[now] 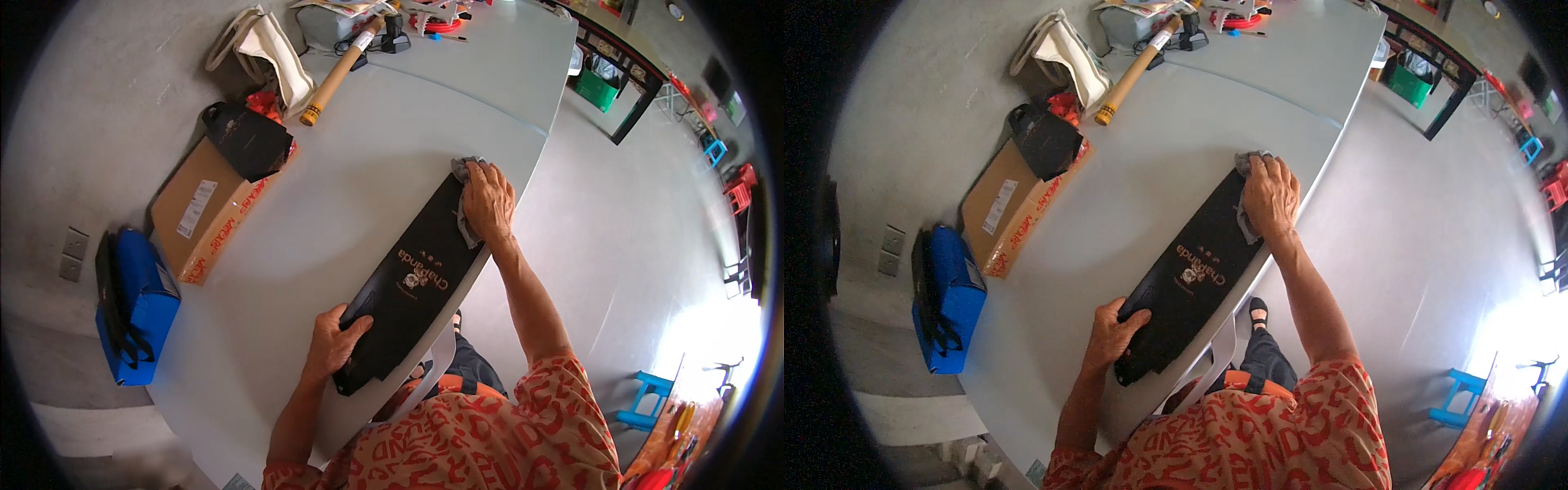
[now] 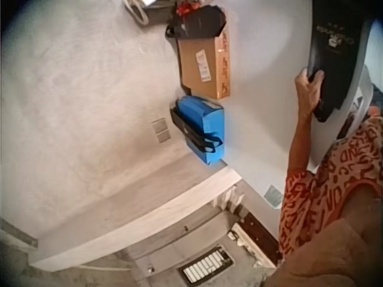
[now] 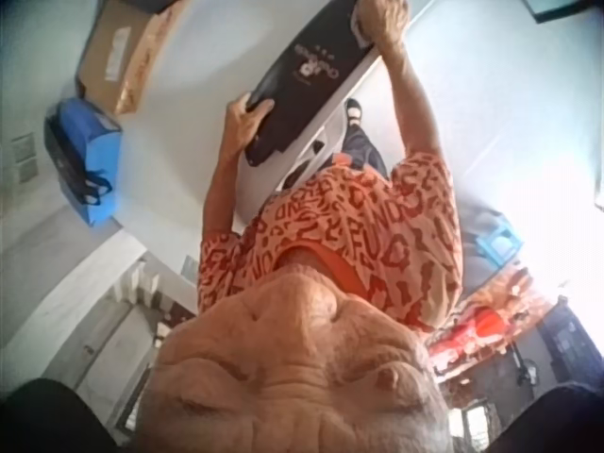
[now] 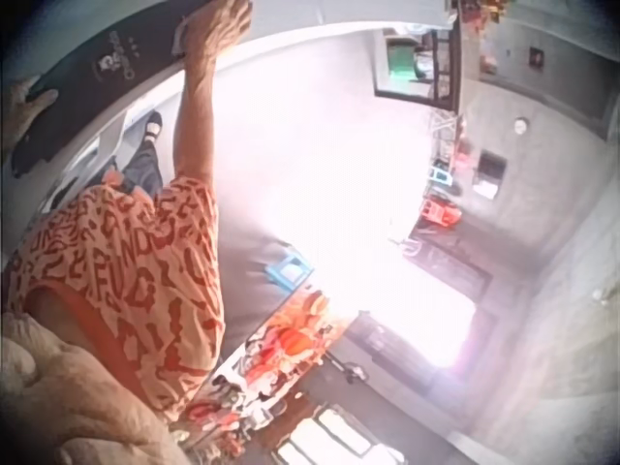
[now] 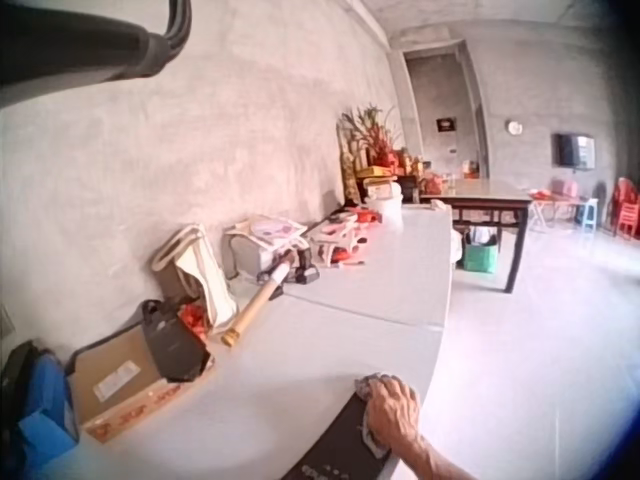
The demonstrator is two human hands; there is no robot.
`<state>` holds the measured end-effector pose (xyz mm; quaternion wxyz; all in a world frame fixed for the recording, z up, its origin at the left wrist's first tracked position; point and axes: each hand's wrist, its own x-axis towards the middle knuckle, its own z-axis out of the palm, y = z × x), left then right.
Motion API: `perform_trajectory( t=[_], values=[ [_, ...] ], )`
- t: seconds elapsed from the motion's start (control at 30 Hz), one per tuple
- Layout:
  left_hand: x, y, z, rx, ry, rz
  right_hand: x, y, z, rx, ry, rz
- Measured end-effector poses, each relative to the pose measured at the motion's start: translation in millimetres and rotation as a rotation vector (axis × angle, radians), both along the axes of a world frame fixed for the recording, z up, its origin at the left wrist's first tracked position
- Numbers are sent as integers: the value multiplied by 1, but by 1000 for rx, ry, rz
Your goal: The person wipes the surfaces of several boxes and a black bag on a white table using a gray cloth. They handle a brown cardboard box, a black bag, and a blue box, wiping each item thoroughly before moving to the next.
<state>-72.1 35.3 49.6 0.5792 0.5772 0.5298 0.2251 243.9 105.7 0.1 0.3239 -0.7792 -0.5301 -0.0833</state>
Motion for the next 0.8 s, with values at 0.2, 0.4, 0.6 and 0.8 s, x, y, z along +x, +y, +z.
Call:
perform_trajectory(
  t=[0.2,0.4,0.6,0.8],
  values=[
    [2,0,2,31,31,-13,-5,-14,-4,-11,-82,343],
    [0,4,-14,170,-10,-31,-45,-43,4,-43,-109,626],
    [-2,3,-12,144,-18,-44,-26,-22,0,-14,-231,297],
    [-3,-2,-15,103,-46,10,5,9,-8,10,-9,-95]
  ],
)
